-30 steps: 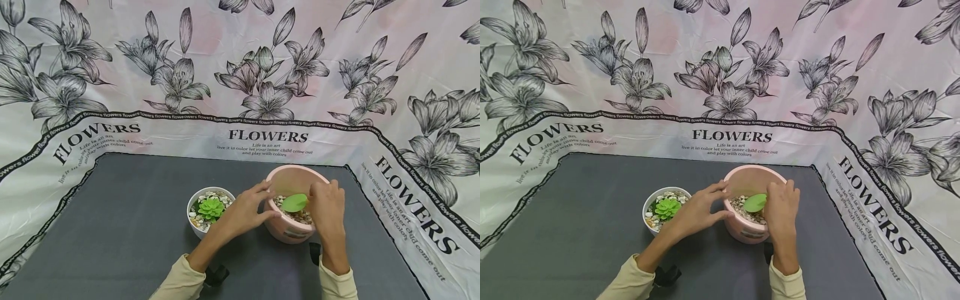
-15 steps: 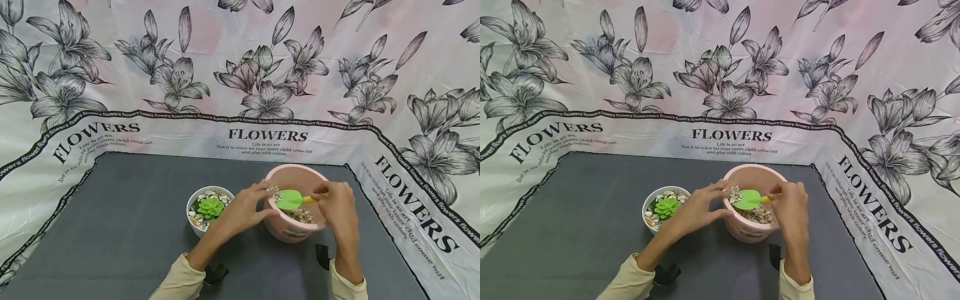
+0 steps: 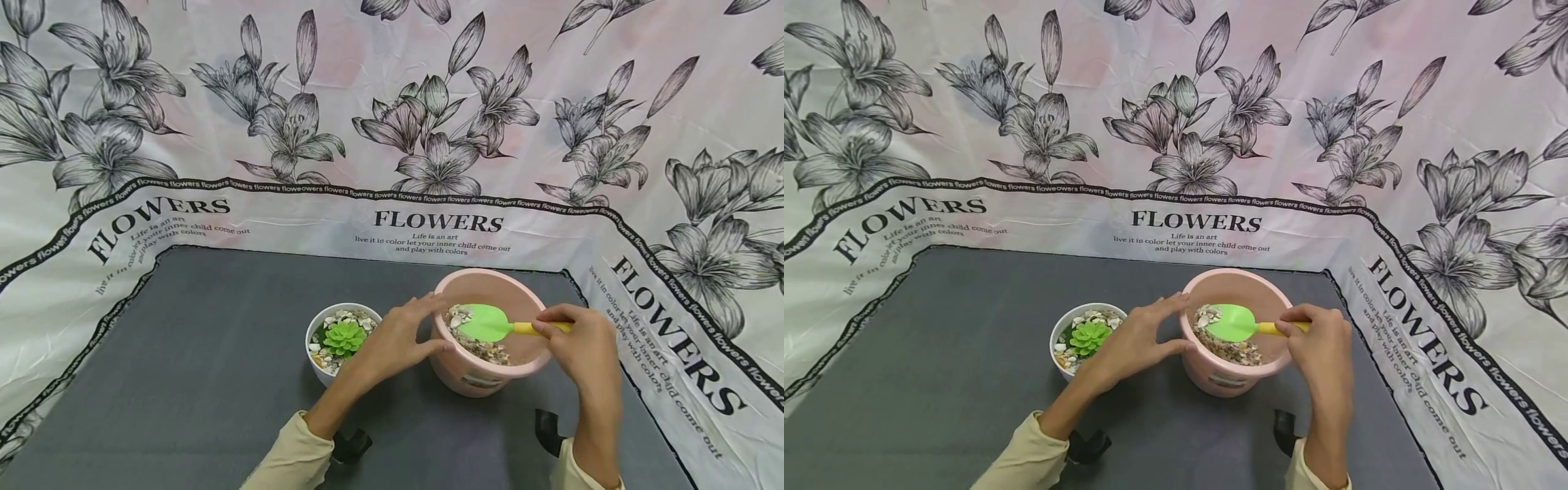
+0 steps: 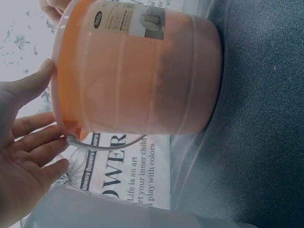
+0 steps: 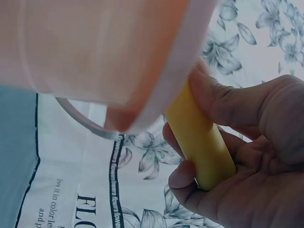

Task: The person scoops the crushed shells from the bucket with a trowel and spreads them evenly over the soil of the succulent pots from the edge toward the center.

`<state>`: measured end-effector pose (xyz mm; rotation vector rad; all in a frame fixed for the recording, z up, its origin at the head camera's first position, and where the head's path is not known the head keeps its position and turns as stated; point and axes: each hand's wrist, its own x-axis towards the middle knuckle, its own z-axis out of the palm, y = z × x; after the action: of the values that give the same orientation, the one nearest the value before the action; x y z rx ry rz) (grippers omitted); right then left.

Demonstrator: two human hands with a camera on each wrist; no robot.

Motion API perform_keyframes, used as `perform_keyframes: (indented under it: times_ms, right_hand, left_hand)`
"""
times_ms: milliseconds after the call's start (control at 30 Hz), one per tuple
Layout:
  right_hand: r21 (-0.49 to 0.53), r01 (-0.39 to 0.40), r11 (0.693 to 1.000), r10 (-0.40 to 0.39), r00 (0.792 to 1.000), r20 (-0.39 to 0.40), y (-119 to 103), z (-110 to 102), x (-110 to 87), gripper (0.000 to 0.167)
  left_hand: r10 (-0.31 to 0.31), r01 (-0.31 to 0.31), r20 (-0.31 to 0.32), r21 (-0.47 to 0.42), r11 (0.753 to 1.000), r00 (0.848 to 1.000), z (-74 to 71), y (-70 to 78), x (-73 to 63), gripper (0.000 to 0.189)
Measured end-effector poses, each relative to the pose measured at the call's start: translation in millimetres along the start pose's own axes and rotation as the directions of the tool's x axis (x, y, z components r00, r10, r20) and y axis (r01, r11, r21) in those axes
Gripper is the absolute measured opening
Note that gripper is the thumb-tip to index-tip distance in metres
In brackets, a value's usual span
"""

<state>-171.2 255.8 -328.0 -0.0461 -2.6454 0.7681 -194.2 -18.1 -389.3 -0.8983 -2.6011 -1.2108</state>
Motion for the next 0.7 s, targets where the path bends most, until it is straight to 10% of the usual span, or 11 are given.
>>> perform_keyframes:
  times_ms: [700]
  right_hand:
    - [0.016,0.008,1.0,-0.006,0.996,-0.086,-18,-26,-9.3,0.01]
  left_hand:
    - [-0.073,0.073,0.01,0.014,0.997,0.997,-10.6,0.8,-8.8,0.079]
